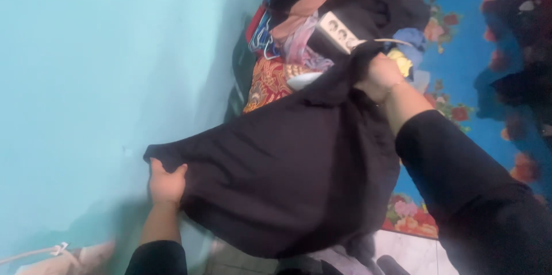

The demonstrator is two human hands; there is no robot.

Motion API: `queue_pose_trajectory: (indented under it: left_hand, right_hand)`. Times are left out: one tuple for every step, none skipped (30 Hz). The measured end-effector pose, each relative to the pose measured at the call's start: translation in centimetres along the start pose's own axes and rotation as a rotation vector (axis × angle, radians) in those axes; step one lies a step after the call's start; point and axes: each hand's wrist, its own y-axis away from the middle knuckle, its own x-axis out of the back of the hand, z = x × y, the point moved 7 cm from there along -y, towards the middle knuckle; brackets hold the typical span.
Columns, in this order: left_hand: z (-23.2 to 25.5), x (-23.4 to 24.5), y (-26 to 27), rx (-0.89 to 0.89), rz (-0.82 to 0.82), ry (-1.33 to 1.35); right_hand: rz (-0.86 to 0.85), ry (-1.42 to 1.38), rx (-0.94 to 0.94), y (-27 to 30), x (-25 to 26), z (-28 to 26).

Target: The person is ironing a black garment using a handheld iron on a low surface.

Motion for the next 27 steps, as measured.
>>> queue_pose_trajectory:
  left_hand:
    - [-1.5, -0.4, -0.9, 0.012, 0.025, -0.067]
    - [-1.3, -0.4, -0.4, 0.023, 0.025, -0.073]
    - [-1.1, -0.3, 0.2, 0.047, 0.011, -0.099]
    - [-0.9, -0.1, 0.9, 0.071, -0.002, -0.126]
    - [-1.2, -0.3, 1.1, 0.077, -0.008, -0.132]
    - [-1.2, -0.4, 1.3, 0.062, 0.004, -0.166]
    - [-1.2, -0.6, 1.6, 0.046, 0.014, -0.199]
    - [-1.7, -0.9, 1.7, 0.05, 0.006, -0.203]
    - [-1.7, -1.0, 1.7, 0.0, 0.03, -0.258]
    - [-1.7, -1.1, 1.7, -0.05, 0.054, -0.312]
    - [-3.0, -1.6, 1.3, -0.049, 0.05, -0.31]
    - [-4.0, -1.9, 0.9, -0.068, 0.069, -0.333]
    - [-4.7, -2.4, 0.2, -0.092, 0.092, -0.349]
    - [-4.8, -2.5, 0.0, -0.096, 0.093, -0.341]
    - [-5.4, -2.8, 0.0, -0.06, 0.061, -0.368]
    - [-6.0, -3.1, 0.0, -0.023, 0.03, -0.396]
    - [-5.2, -2.8, 0.4, -0.027, 0.028, -0.393]
    - [-4.9, -2.8, 0.8, 0.028, -0.007, -0.42]
    - [-4.7, -2.7, 1.2, 0.085, -0.04, -0.448]
    - [-6.1, -3.3, 0.9, 0.083, -0.04, -0.446]
    - [-6.7, -4.0, 0.3, 0.012, 0.006, -0.455]
    - [-7.4, -4.7, -0.2, -0.059, 0.053, -0.464]
    - [-7.2, -5.0, -0.2, -0.06, 0.055, -0.461]
    - [-7.2, -5.6, -0.3, -0.044, 0.03, -0.513]
    - [-7.2, -6.3, -0.3, -0.028, 0.003, -0.563]
    - [-7.3, -6.5, -0.6, -0.028, 0.004, -0.558]
    - [-7.4, -6.8, -0.7, -0.047, 0.013, -0.586]
  right_hand:
    - [-0.031, 0.36, 0.186, -0.7, -1.2, -0.2]
    - [-0.04, 0.359, 0.176, -2.0, -2.5, 0.9]
    - [-0.007, 0.5, 0.176, -2.9, -3.7, 2.1]
    - [0.025, 0.64, 0.176, -3.8, -4.8, 3.1]
    - [0.023, 0.641, 0.167, -3.9, -5.9, 3.1]
    - [-0.026, 0.314, 0.007, -4.1, -7.0, 4.1]
    - [-0.066, -0.014, -0.149, -3.9, -8.2, 4.9]
    - [-0.063, -0.012, -0.158, -3.8, -7.9, 5.2]
    - [-0.161, 0.071, -0.022, -3.8, -8.3, 4.2]
    - [-0.26, 0.154, 0.114, -3.5, -8.8, 3.3]
    - [-0.258, 0.158, 0.112, -2.1, -8.0, 2.8]
    - [-0.177, 0.256, 0.219, -0.7, -6.7, 1.4]
    - [-0.091, 0.357, 0.334, 0.6, -5.5, -0.3]
    - [-0.088, 0.363, 0.341, 2.1, -3.1, 0.4]
    - [0.088, 0.36, 0.283, 3.8, 0.6, 1.6]
    - [0.263, 0.355, 0.223, 5.8, 4.4, 2.9]
    - [0.267, 0.357, 0.226, 7.1, 6.5, 5.3]
    - [0.298, 0.506, 0.181, 8.4, 8.9, 8.0]
    - [0.326, 0.653, 0.133, 9.7, 11.2, 10.8]
    - [0.328, 0.654, 0.136, 10.6, 11.1, 11.6]
    - [0.249, 0.801, 0.119, 11.1, 10.4, 12.5]
    - [0.168, 0.946, 0.101, 11.5, 9.9, 13.6]
    - [0.17, 0.947, 0.105, 11.0, 9.9, 14.8]
    - [0.18, 1.019, 0.164, 10.5, 9.7, 15.7]
    - [0.191, 1.092, 0.224, 10.1, 9.6, 16.6]
    - [0.192, 1.095, 0.228, 9.3, 9.6, 17.3]
    - [0.234, 1.181, 0.269, 8.8, 9.5, 17.8]
